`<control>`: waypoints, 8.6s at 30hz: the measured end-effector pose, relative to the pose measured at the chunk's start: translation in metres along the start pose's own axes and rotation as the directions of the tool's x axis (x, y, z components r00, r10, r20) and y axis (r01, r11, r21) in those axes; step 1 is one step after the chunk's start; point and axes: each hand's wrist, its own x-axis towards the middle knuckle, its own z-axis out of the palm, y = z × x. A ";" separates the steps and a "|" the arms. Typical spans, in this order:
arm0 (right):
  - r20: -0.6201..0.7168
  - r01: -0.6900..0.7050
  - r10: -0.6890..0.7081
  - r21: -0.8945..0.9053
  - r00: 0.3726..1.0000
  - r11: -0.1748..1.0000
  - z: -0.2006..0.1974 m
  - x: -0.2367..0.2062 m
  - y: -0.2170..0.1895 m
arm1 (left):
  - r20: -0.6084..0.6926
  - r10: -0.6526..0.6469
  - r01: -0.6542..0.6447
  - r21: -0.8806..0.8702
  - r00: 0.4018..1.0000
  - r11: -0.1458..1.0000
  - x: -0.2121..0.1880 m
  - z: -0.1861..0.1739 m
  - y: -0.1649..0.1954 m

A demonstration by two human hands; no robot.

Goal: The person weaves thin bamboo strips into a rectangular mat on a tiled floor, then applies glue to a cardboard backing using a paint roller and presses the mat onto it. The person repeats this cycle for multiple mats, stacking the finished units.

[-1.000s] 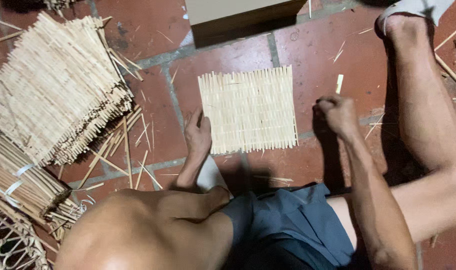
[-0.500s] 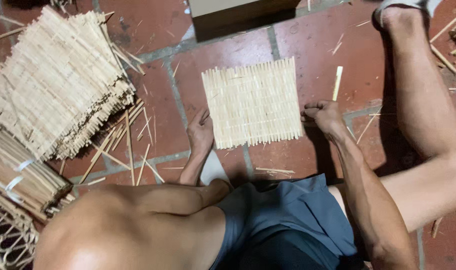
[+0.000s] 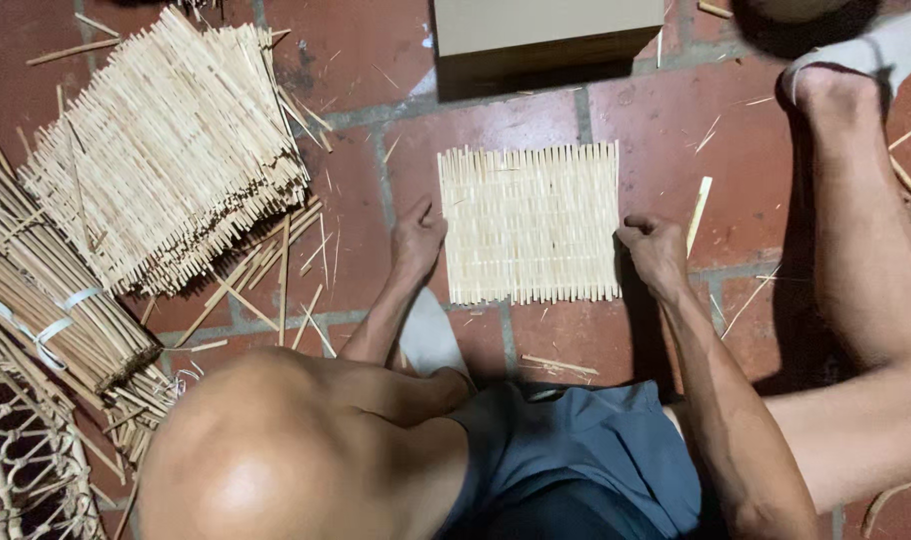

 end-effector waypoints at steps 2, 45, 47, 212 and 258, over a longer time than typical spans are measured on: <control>0.015 -0.105 0.106 -0.039 0.994 0.994 0.002 0.000 -0.006 | 0.015 0.117 -0.118 0.090 0.993 0.989 0.004 -0.003 0.015; -0.150 -0.041 -0.150 -0.827 0.977 0.560 -0.335 0.311 -0.234 | 0.338 0.788 -0.858 0.189 0.514 0.478 0.030 0.059 0.137; -0.157 -0.041 -0.156 -0.821 0.975 0.570 -0.334 0.310 -0.228 | 0.398 0.752 -0.849 0.183 0.526 0.496 0.038 0.058 0.133; -0.113 0.258 -0.339 -0.444 0.934 0.858 -0.047 0.088 -0.188 | 0.408 0.777 -0.871 0.330 0.479 0.364 0.050 0.056 0.083; 0.129 0.188 -0.154 -0.323 0.980 0.928 0.083 0.057 -0.249 | 0.528 0.601 -0.796 0.323 0.600 0.511 0.060 0.048 0.086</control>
